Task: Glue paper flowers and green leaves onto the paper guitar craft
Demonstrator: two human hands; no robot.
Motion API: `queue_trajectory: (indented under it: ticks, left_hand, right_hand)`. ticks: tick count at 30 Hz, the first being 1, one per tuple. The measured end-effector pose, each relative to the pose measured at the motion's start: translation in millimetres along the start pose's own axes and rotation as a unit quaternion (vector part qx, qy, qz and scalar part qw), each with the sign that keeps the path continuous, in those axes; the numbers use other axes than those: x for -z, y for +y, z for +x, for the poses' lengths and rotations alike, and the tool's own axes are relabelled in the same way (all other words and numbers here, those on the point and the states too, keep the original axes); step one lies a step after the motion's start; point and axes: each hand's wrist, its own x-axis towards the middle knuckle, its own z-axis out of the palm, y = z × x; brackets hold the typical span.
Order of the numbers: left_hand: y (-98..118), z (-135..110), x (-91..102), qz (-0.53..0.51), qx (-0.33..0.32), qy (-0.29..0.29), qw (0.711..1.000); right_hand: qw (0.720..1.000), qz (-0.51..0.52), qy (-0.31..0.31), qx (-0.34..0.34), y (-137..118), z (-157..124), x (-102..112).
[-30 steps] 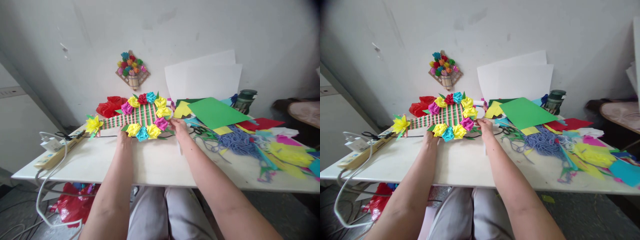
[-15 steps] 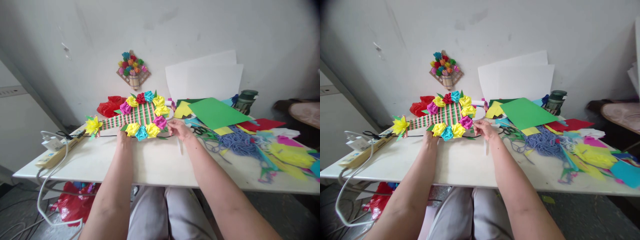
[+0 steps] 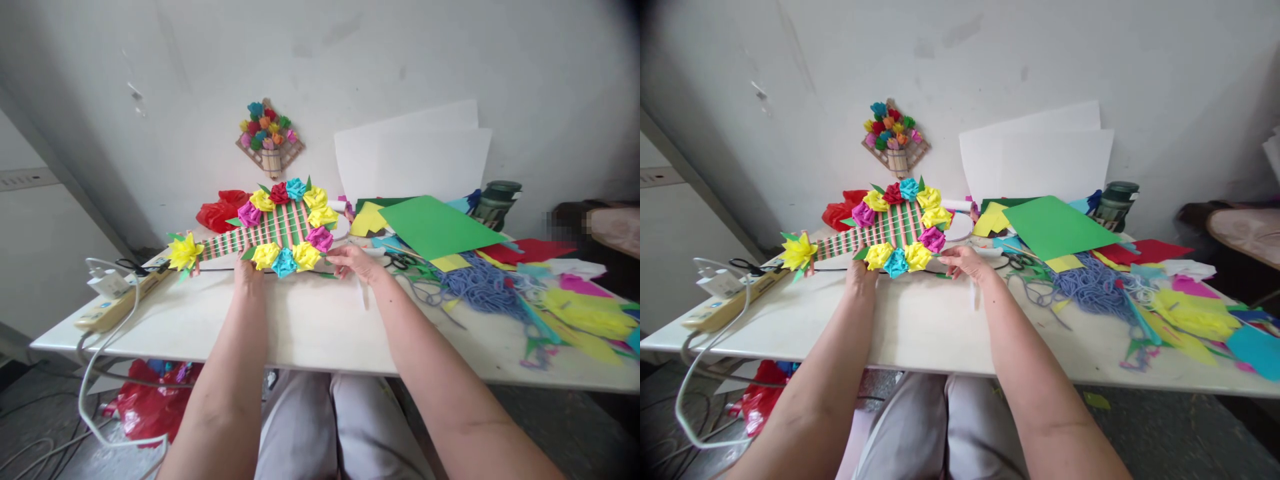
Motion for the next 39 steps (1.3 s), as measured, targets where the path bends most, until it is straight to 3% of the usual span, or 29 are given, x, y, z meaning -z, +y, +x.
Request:
queue_trajectory:
  ticks: [3, 8, 11, 14, 16, 18, 22, 25, 30, 35, 39]
  left_hand:
    - [-3, 0, 0.1, -0.017, -0.046, 0.015, 0.999]
    - [-4, -2, -1.1, -0.011, -0.044, 0.016, 0.999]
    - [-2, -3, -1.7, -0.014, -0.042, 0.019, 0.999]
    - [-1, -2, -1.7, -0.014, -0.033, 0.024, 0.999]
    - [-1, -1, -1.5, -0.018, -0.032, 0.023, 0.999]
    - [-1, 0, -1.2, -0.018, -0.035, 0.020, 0.999]
    - [-2, -1, -1.5, -0.012, -0.043, 0.027, 0.999]
    - [-3, -3, -3.1, -0.010, -0.049, 0.029, 0.998]
    - [-7, -4, -5.9, -0.001, -0.042, 0.034, 0.999]
    - [-6, -2, -4.2, 0.003, -0.047, 0.026, 0.999]
    - [-4, -1, -2.6, 0.008, -0.061, 0.030, 0.998]
  right_hand:
    - [1.000, -0.022, 0.005, 0.015, -1, 0, -9]
    - [0.998, -0.026, 0.037, 0.045, 2, 3, -10]
    - [0.990, 0.022, 0.131, 0.045, 4, 7, -1]
    - [0.960, 0.108, 0.254, 0.053, 5, 11, 8]
    - [0.942, 0.159, 0.291, 0.056, 5, 12, 11]
    - [0.946, 0.189, 0.259, 0.043, 5, 10, 9]
    - [0.984, 0.174, 0.029, -0.037, 3, 2, -7]
    - [0.983, 0.146, -0.089, -0.070, 4, -1, -22]
    - [0.979, 0.124, -0.124, -0.101, 14, 2, -39]
    - [0.974, 0.079, -0.150, -0.149, 13, 2, -33]
    - [0.982, 0.135, -0.085, -0.102, 4, 0, -14]
